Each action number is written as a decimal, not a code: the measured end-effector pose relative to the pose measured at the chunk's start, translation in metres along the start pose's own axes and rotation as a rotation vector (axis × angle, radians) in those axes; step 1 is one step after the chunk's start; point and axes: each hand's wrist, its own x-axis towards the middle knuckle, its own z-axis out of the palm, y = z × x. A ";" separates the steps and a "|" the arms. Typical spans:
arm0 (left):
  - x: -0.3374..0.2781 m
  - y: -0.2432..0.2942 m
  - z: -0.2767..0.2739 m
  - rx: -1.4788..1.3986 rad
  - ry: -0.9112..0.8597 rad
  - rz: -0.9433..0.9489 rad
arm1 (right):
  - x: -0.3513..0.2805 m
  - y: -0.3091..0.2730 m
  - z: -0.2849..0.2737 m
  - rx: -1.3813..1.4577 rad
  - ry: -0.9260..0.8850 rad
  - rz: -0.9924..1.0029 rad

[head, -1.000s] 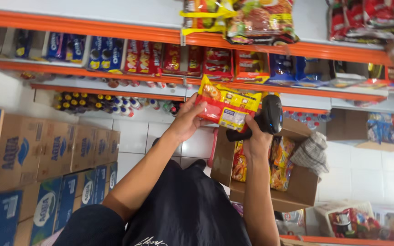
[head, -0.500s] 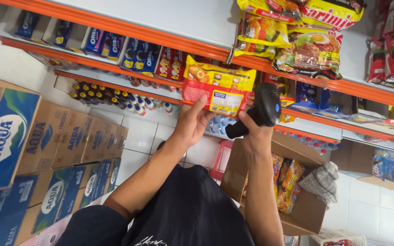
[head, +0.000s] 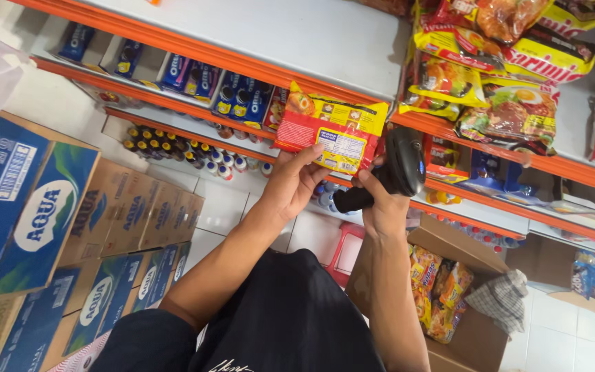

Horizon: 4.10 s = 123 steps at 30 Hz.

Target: The person takes packets of instant noodles from a box, scans them with a handheld scanner, and arranges them onto a store shelf.

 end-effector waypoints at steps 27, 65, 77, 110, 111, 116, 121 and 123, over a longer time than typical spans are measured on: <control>0.027 0.082 -0.036 0.033 -0.089 0.207 | -0.015 0.029 0.065 -0.406 -0.269 0.078; 0.081 0.244 -0.042 1.759 -0.270 1.232 | 0.112 0.003 0.201 -0.889 -0.087 -0.409; 0.105 0.259 -0.100 1.516 0.082 1.455 | 0.153 0.046 0.261 -1.436 -0.423 -0.819; 0.076 0.186 -0.066 1.538 -0.104 1.327 | 0.058 0.046 0.169 -1.521 -0.167 -0.945; 0.075 0.168 -0.068 1.498 -0.157 1.320 | 0.044 0.043 0.146 -1.484 -0.123 -0.925; 0.064 0.045 -0.071 1.394 -0.504 0.966 | -0.019 0.046 0.020 -1.472 0.136 -0.726; 0.034 -0.096 -0.064 1.400 -0.912 0.450 | -0.100 0.055 -0.097 -1.459 0.454 -0.450; 0.023 -0.142 -0.061 1.472 -1.115 0.278 | -0.128 0.056 -0.134 -1.483 0.624 -0.358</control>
